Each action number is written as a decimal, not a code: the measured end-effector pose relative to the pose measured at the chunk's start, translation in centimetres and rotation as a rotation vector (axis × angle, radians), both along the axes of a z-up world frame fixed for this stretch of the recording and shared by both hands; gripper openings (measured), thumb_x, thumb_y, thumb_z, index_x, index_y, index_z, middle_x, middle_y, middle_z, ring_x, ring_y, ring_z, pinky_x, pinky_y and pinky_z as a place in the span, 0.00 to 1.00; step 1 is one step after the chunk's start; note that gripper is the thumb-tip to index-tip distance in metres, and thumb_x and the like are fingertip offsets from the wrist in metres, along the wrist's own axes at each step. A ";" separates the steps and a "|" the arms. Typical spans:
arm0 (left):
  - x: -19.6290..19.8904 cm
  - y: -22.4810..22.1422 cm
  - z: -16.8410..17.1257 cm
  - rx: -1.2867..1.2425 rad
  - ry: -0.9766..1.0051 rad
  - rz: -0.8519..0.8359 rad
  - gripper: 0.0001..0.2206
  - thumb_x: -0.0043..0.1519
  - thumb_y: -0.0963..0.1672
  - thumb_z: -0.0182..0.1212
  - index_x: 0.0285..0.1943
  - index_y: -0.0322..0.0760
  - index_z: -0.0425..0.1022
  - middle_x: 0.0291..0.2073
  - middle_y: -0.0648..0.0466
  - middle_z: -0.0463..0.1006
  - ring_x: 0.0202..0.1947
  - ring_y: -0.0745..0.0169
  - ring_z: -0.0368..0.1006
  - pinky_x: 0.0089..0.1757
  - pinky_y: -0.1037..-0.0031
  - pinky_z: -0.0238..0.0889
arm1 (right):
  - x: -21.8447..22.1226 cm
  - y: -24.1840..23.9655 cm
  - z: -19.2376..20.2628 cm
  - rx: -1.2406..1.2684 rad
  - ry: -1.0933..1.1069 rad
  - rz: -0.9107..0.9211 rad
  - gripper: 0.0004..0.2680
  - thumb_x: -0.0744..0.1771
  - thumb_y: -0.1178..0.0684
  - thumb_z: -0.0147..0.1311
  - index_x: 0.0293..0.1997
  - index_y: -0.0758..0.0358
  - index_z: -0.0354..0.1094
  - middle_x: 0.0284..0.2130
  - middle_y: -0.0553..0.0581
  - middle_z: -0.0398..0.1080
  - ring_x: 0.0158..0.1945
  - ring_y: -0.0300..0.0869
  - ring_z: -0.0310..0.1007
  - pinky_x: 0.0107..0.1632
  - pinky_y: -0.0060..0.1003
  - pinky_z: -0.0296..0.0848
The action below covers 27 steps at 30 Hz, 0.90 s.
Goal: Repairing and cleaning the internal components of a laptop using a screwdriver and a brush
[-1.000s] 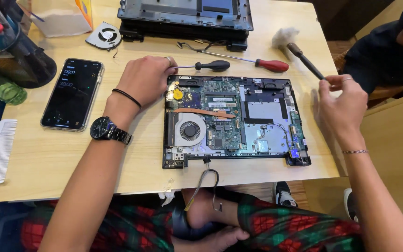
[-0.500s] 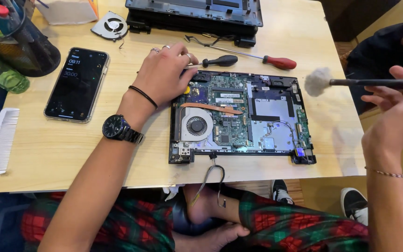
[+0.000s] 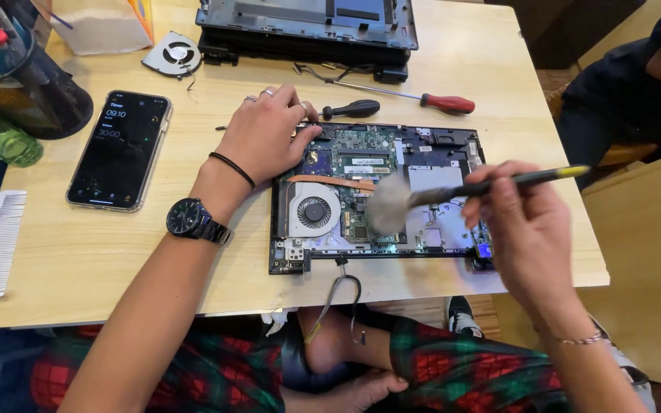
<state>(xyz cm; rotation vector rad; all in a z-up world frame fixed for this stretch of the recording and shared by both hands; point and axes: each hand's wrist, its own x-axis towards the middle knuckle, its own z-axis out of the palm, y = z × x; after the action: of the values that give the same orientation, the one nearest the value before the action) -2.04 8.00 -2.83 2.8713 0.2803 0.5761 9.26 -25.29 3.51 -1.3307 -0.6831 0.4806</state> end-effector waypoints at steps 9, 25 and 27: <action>1.2 1.0 -3.2 0.081 -0.053 0.066 0.09 0.68 0.51 0.53 0.43 0.48 0.74 0.37 0.59 0.65 0.43 0.48 0.71 0.45 0.54 0.66 | 4.3 2.9 -1.4 -0.052 -0.617 -0.103 0.02 0.76 0.61 0.37 0.51 0.69 0.51 0.46 0.71 0.72 0.40 0.50 0.78 0.48 0.41 0.80; 1.8 0.9 -4.0 -0.055 -0.102 0.126 0.08 0.67 0.50 0.53 0.41 0.47 0.72 0.37 0.58 0.66 0.46 0.49 0.70 0.47 0.55 0.68 | -1.5 4.3 -1.3 -0.020 -0.425 0.187 0.03 0.72 0.60 0.41 0.45 0.69 0.58 0.44 0.73 0.76 0.39 0.51 0.82 0.48 0.47 0.82; 1.9 1.0 -4.0 -0.061 -0.082 0.130 0.08 0.66 0.50 0.53 0.42 0.47 0.73 0.37 0.57 0.67 0.48 0.48 0.70 0.49 0.54 0.68 | 1.5 3.8 -2.0 -0.031 -0.633 -0.005 0.02 0.74 0.62 0.41 0.47 0.71 0.56 0.48 0.74 0.73 0.42 0.51 0.77 0.51 0.44 0.78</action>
<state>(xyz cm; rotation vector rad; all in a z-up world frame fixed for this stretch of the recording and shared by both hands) -0.18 8.96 -6.87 2.7778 0.4660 0.6940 10.80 -21.52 1.46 -1.5226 -1.1929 0.0517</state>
